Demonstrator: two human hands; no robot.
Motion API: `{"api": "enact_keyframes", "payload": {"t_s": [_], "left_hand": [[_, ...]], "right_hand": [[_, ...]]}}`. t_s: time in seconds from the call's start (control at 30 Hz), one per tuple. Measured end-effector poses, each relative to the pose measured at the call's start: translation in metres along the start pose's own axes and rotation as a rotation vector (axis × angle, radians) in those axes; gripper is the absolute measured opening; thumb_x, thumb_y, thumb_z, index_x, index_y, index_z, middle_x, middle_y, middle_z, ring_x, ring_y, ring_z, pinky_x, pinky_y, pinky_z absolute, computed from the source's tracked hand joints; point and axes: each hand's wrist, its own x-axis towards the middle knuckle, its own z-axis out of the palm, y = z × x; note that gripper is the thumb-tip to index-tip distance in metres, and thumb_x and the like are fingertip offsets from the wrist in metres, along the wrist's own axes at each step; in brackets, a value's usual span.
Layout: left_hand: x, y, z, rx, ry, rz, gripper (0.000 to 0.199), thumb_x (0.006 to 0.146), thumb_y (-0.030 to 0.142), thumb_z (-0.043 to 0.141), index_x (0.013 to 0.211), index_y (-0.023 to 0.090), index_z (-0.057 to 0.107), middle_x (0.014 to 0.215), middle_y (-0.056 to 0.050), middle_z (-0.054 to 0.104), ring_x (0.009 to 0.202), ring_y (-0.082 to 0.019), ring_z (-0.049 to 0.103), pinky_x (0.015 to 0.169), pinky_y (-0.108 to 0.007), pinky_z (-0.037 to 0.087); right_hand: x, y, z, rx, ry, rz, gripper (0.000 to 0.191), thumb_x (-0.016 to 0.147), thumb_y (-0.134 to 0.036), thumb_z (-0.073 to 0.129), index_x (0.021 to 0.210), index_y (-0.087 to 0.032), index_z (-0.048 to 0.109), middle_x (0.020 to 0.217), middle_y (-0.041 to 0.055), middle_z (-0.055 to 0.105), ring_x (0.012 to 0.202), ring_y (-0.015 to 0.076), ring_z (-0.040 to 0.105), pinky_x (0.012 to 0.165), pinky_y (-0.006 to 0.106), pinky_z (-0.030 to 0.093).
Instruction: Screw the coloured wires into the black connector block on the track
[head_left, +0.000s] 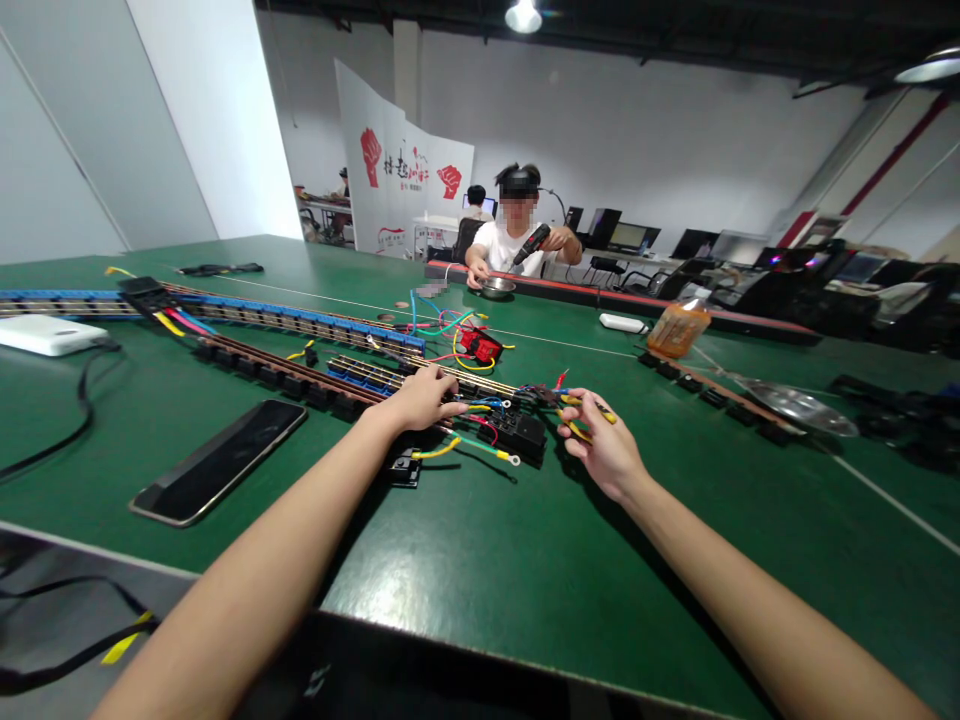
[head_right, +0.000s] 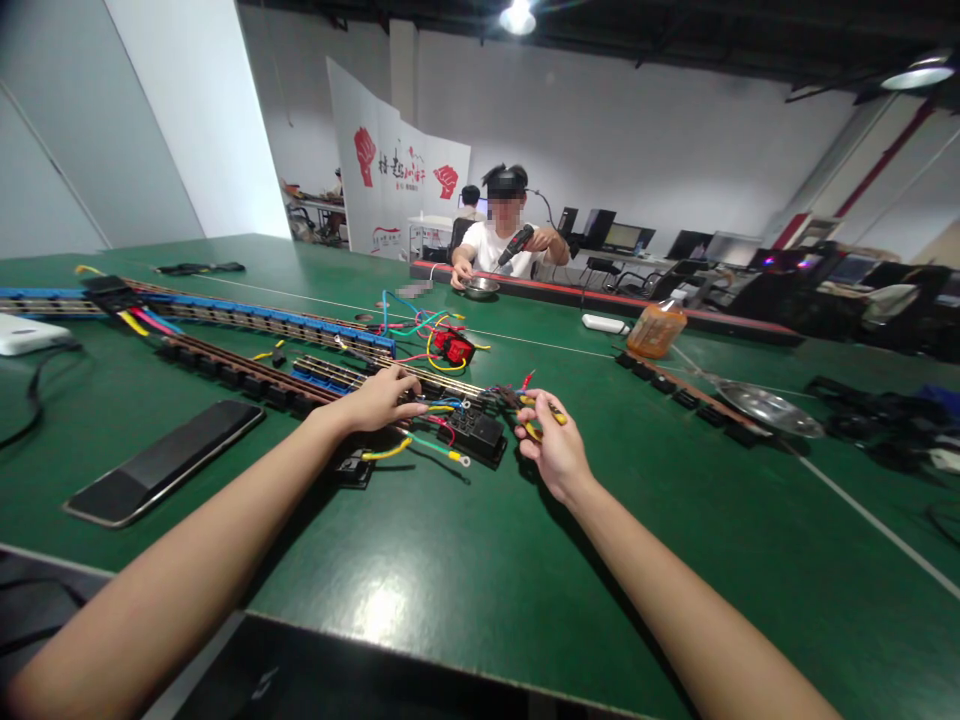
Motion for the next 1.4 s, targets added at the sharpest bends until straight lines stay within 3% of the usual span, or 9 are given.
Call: {"api": "enact_keyframes", "payload": {"t_s": [0.13, 0.3, 0.47, 0.63, 0.87, 1.13, 1.4], "left_hand": [[0.000, 0.000, 0.001, -0.005, -0.010, -0.012, 0.042, 0.089, 0.055, 0.052, 0.112, 0.021, 0.062, 0.114, -0.012, 0.054, 0.111, -0.029, 0.053, 0.096, -0.040, 0.044], [0.001, -0.004, 0.005, -0.012, 0.040, -0.003, 0.054, 0.088, 0.057, 0.053, 0.129, 0.023, 0.053, 0.134, -0.014, 0.048, 0.125, -0.031, 0.046, 0.101, -0.043, 0.041], [0.002, -0.007, 0.008, 0.001, -0.003, 0.008, 0.064, 0.090, 0.064, 0.044, 0.140, 0.024, 0.046, 0.149, -0.013, 0.041, 0.136, -0.033, 0.037, 0.108, -0.047, 0.035], [0.002, -0.004, 0.007, 0.018, -0.010, 0.014, 0.066, 0.092, 0.061, 0.041, 0.142, 0.018, 0.046, 0.149, -0.015, 0.042, 0.136, -0.033, 0.039, 0.109, -0.047, 0.034], [0.001, -0.005, 0.006, 0.012, -0.013, 0.005, 0.066, 0.091, 0.063, 0.041, 0.142, 0.022, 0.045, 0.150, -0.012, 0.041, 0.137, -0.031, 0.038, 0.110, -0.046, 0.033], [0.000, -0.002, 0.003, 0.047, -0.007, 0.020, 0.065, 0.092, 0.060, 0.043, 0.142, 0.018, 0.046, 0.148, -0.015, 0.042, 0.135, -0.033, 0.040, 0.109, -0.045, 0.034], [-0.001, 0.000, 0.001, 0.054, -0.011, 0.004, 0.064, 0.092, 0.060, 0.042, 0.142, 0.020, 0.046, 0.149, -0.014, 0.042, 0.135, -0.032, 0.041, 0.109, -0.044, 0.035]], "right_hand": [[0.002, -0.001, 0.000, 0.079, 0.051, 0.071, 0.054, 0.062, -0.066, 0.075, 0.094, -0.027, 0.055, 0.070, -0.0014, 0.056, 0.055, 0.0140, 0.055, 0.038, 0.018, 0.024], [-0.011, -0.015, 0.003, -0.216, -0.014, -0.009, 0.052, 0.071, -0.070, 0.067, 0.099, -0.026, 0.058, 0.082, 0.0006, 0.059, 0.059, 0.0131, 0.056, 0.037, 0.016, 0.025], [-0.023, -0.028, 0.004, -0.427, 0.010, -0.132, 0.053, 0.076, -0.071, 0.059, 0.099, -0.023, 0.058, 0.078, 0.0007, 0.055, 0.055, 0.0118, 0.055, 0.036, 0.017, 0.024], [-0.019, -0.030, 0.003, -0.409, 0.044, -0.119, 0.059, 0.071, -0.074, 0.062, 0.098, -0.022, 0.059, 0.076, -0.0002, 0.055, 0.052, 0.0113, 0.054, 0.036, 0.018, 0.024], [-0.022, -0.037, 0.003, -0.387, 0.059, -0.115, 0.059, 0.068, -0.073, 0.065, 0.097, -0.022, 0.060, 0.074, -0.0001, 0.058, 0.051, 0.0122, 0.055, 0.037, 0.018, 0.024], [-0.023, -0.041, 0.001, -0.372, 0.031, -0.064, 0.057, 0.069, -0.071, 0.066, 0.097, -0.022, 0.059, 0.073, -0.0004, 0.056, 0.049, 0.0119, 0.056, 0.034, 0.016, 0.018], [-0.025, -0.040, 0.002, -0.453, 0.005, -0.095, 0.059, 0.071, -0.073, 0.062, 0.096, -0.020, 0.060, 0.069, -0.0015, 0.057, 0.050, 0.0129, 0.057, 0.036, 0.018, 0.028]]}}
